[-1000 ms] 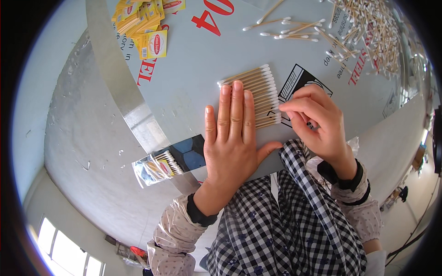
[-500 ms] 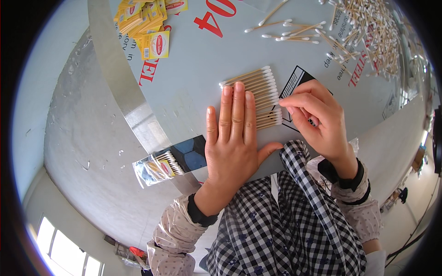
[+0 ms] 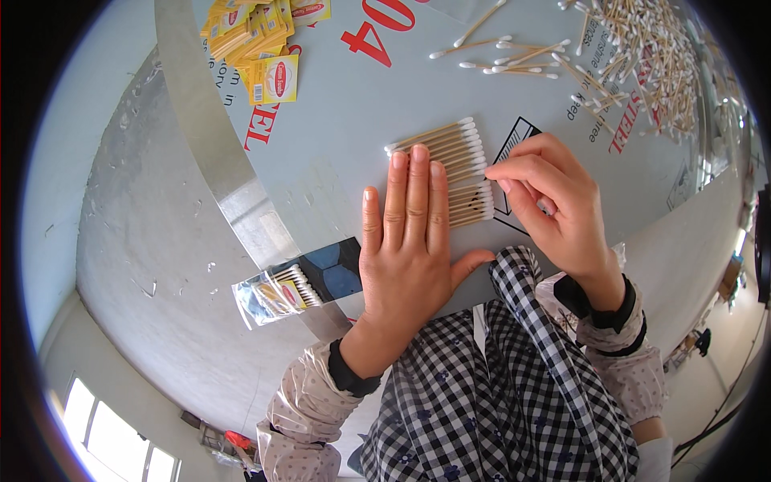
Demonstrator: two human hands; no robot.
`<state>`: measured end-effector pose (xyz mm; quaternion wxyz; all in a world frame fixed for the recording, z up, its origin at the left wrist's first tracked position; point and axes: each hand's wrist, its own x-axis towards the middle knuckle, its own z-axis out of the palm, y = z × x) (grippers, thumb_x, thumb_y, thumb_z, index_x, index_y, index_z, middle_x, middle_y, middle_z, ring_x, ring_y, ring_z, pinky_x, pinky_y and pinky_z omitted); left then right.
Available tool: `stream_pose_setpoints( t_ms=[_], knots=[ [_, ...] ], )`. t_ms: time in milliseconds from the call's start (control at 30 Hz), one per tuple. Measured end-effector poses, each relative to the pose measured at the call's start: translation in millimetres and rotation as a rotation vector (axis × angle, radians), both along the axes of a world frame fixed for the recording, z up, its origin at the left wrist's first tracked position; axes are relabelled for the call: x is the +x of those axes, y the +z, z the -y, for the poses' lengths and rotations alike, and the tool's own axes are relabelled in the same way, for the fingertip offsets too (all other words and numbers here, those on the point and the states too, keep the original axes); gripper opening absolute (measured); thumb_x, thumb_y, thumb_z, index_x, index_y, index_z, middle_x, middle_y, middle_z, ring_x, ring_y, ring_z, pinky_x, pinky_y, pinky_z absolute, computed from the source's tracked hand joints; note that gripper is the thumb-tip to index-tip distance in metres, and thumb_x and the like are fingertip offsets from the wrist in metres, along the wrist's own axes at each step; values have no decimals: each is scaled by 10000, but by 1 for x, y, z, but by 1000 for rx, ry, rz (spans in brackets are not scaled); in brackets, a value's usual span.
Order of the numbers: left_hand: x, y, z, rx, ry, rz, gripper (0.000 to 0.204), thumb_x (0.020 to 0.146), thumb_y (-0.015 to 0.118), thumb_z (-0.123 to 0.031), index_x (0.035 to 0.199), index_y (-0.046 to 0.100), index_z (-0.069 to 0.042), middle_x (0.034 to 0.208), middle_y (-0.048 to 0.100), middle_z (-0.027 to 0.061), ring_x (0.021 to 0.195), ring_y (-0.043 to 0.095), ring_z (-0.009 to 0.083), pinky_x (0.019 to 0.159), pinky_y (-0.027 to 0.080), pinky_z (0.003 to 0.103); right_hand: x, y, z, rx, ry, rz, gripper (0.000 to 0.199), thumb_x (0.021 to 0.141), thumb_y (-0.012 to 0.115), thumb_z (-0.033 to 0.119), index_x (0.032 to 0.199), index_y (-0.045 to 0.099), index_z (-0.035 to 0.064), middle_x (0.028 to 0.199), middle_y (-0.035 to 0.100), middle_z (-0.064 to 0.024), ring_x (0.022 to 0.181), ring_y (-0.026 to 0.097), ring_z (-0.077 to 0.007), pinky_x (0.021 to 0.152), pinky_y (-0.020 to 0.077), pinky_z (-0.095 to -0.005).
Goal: Manually organizing and packaging cotton swabs into small plastic bags.
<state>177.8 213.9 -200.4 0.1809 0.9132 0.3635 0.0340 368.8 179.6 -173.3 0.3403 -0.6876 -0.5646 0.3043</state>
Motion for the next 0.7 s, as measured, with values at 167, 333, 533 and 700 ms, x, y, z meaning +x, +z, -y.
stream_pose_setpoints(
  t_ms=[167, 333, 533, 700],
  knots=[
    [0, 0, 0, -6, -1, -9, 1085, 787, 573, -693, 1491, 279, 78, 1563, 278, 258, 1476, 233, 386, 1186, 146, 550, -1, -2, -3, 29, 8, 40, 166, 857, 653, -36, 984, 688, 65, 858, 597, -48, 652, 589, -150, 557, 473, -269],
    [0, 0, 0, -4, -2, -1, 1081, 789, 572, -691, 1492, 278, 76, 1564, 275, 257, 1477, 229, 387, 1186, 145, 551, -2, -3, -3, 34, 2, 34, 164, 858, 648, -37, 981, 686, 66, 859, 598, -49, 649, 592, -155, 558, 475, -272],
    [1, 1, 0, 11, 24, -26, 996, 819, 503, -693, 1476, 356, 41, 1571, 316, 188, 1478, 261, 333, 1189, 183, 514, -1, -1, -5, 28, 27, 45, 170, 861, 637, -43, 984, 683, 65, 863, 599, -51, 645, 590, -154, 559, 472, -269],
    [1, 0, 0, 14, 26, -2, 994, 820, 501, -693, 1475, 356, 41, 1570, 319, 189, 1476, 265, 334, 1186, 193, 516, -3, -5, -9, 69, -27, 33, 154, 867, 629, -37, 978, 676, 58, 862, 597, -58, 635, 579, -165, 555, 459, -277]
  ],
)
